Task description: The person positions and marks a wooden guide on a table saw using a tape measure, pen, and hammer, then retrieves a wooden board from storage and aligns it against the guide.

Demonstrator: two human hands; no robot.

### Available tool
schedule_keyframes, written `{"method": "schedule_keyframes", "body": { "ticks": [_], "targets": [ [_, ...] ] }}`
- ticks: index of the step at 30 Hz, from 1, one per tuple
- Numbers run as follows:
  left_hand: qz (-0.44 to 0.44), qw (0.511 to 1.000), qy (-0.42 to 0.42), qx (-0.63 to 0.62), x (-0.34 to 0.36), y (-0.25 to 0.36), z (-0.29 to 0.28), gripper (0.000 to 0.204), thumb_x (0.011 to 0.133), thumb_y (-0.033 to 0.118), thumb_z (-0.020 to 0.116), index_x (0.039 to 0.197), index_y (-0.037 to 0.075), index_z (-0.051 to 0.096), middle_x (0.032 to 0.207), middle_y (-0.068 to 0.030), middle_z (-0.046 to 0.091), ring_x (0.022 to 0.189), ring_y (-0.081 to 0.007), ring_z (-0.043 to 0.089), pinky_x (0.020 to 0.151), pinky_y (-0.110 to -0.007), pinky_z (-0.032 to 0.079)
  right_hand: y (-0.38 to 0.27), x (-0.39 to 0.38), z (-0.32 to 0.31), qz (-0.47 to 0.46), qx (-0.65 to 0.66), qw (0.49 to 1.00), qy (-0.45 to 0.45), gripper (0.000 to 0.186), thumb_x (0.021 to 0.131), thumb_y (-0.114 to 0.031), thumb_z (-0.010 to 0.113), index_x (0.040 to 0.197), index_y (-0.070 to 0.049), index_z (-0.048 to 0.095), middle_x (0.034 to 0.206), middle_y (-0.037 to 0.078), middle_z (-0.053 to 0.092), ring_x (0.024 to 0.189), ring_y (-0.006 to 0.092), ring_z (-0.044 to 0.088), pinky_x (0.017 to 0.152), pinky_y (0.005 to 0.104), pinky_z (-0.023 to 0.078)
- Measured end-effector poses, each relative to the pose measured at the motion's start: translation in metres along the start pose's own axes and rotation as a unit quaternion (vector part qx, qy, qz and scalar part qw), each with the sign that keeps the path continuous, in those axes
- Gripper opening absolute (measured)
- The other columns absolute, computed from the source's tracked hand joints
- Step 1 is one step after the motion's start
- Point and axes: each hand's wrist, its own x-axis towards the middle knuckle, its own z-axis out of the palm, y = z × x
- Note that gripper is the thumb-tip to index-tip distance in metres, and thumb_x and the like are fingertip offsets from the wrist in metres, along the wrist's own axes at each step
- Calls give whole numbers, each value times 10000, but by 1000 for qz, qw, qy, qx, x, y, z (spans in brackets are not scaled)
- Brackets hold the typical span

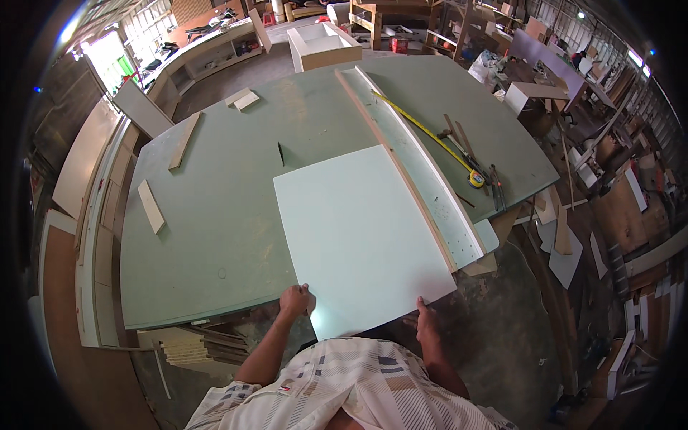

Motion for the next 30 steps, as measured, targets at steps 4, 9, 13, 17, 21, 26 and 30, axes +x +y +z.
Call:
{"method": "schedule_keyframes", "body": {
  "ticks": [4, 9, 13, 17, 21, 26, 30],
  "targets": [
    [48, 998, -8, 28, -3, 7, -10, 488, 976, 377, 422, 784, 19, 691, 678, -190, 668, 717, -368, 675, 723, -467, 524, 1, 0, -5, 8, -16, 1000, -10, 444, 942, -409, 582, 1195, -47, 542, 934, 120, 669, 736, 264, 688, 572, 382, 577],
    [33, 997, -76, 6, -7, 17, -26, 524, 989, 373, 384, 733, 29, 684, 515, -133, 618, 547, -297, 662, 664, -431, 533, -2, 2, -17, 36, -38, 997, -62, 466, 929, -440, 589, 1191, -56, 547, 912, 128, 674, 774, 263, 689, 631, 398, 572],
    [31, 997, -71, 0, -8, 13, -27, 541, 987, 403, 388, 728, 28, 679, 513, -125, 615, 478, -276, 639, 625, -412, 533, -1, 7, -33, 34, -48, 996, -72, 481, 908, -465, 609, 1168, -65, 552, 909, 132, 673, 783, 270, 685, 646, 411, 569],
    [56, 998, 1, 18, -18, 22, -31, 564, 982, 451, 407, 731, 22, 674, 529, -128, 619, 454, -273, 628, 595, -414, 532, 6, 12, -59, 45, 10, 995, -84, 504, 877, -516, 625, 1100, -67, 566, 899, 145, 670, 789, 290, 679, 664, 410, 568],
    [39, 998, 28, 30, -19, 20, -31, 599, 967, 496, 437, 693, 20, 677, 539, -129, 624, 437, -268, 621, 571, -400, 533, 11, 10, -75, 43, 31, 996, -78, 510, 861, -557, 621, 993, -65, 602, 894, 155, 671, 800, 301, 679, 685, 418, 565],
    [-2, 999, -35, 2, -17, 27, -37, 609, 949, 537, 460, 684, 39, 690, 515, -98, 615, 424, -238, 613, 551, -378, 529, 49, 36, -114, 16, 14, 999, -45, 497, 869, -557, 605, 969, -72, 641, 930, 130, 681, 866, 266, 665, 802, 413, 539],
    [-40, 997, -60, -41, -16, 22, -37, 617, 934, 570, 470, 689, 53, 701, 503, -73, 608, 406, -206, 598, 531, -357, 517, 95, 64, -155, -15, -131, 991, 17, 476, 883, -528, 601, 1007, -71, 648, 974, 127, 679, 914, 263, 653, 842, 411, 523]
  ]
}}
